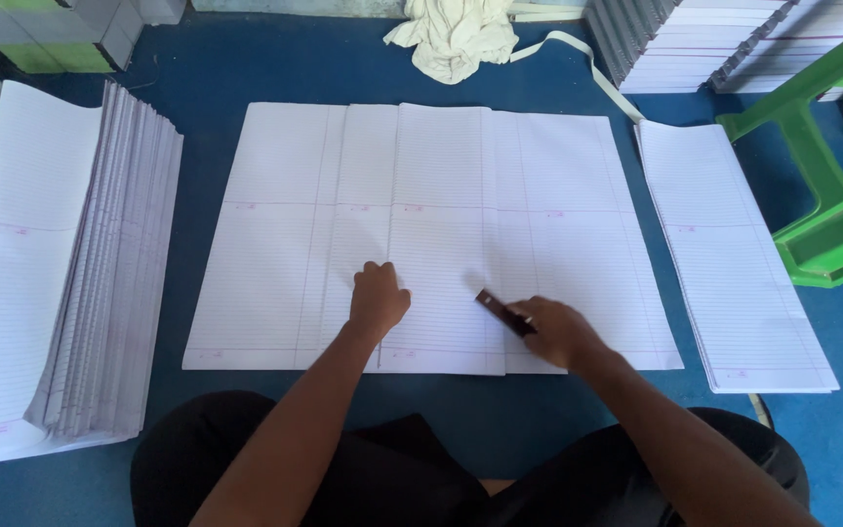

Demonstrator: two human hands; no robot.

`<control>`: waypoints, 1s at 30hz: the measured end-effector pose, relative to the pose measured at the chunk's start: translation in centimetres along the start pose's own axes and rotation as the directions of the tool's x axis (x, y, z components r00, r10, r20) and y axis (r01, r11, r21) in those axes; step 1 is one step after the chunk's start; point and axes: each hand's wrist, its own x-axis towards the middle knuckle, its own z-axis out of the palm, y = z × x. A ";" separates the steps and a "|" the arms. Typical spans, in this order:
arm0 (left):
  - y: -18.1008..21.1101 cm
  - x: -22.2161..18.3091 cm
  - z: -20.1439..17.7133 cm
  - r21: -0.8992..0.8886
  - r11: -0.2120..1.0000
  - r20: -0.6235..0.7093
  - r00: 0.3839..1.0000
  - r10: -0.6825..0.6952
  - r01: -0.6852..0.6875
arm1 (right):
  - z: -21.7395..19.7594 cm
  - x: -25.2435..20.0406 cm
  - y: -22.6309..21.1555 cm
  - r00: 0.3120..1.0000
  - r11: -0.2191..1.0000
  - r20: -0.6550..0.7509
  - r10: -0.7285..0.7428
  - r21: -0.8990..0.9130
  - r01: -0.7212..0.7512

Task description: The person folds large lined paper sheets in half and presses the crease with a small wooden block. They repeat this process for multiple sheets, stacking the folded sheets to the right side of the workspace.

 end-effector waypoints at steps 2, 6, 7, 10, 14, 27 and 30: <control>-0.3 0.3 0.4 -0.078 0.995 -0.006 0.998 -0.065 0.064 | -1.0 0.4 1.0 0.995 0.994 -0.064 0.075 0.080 -0.069; -1.2 1.0 1.6 -0.189 0.979 -0.076 0.993 -0.087 0.071 | -2.0 1.4 3.4 0.966 0.964 -0.129 0.225 0.174 -0.201; -1.6 1.1 1.8 -0.219 0.975 -0.119 0.990 -0.073 0.046 | -2.0 1.8 4.0 0.957 0.963 -0.164 0.238 0.168 -0.211; -2.2 1.3 2.0 -0.316 0.939 0.000 0.990 -0.143 0.135 | -1.7 3.0 5.5 0.926 0.952 -0.235 0.296 0.146 -0.267; -2.5 1.3 2.0 -0.398 0.899 0.037 0.982 -0.183 0.182 | -1.0 4.1 7.4 0.885 0.919 -0.248 0.393 0.127 -0.372; -3.1 1.3 2.1 -0.534 0.817 0.063 0.973 -0.221 0.220 | 0.5 5.8 7.7 0.864 0.921 -0.351 0.361 -0.010 -0.389; -3.1 1.5 2.6 -0.531 0.825 0.034 0.978 -0.208 0.194 | 1.3 6.6 7.5 0.879 0.992 -0.471 0.077 0.123 -0.021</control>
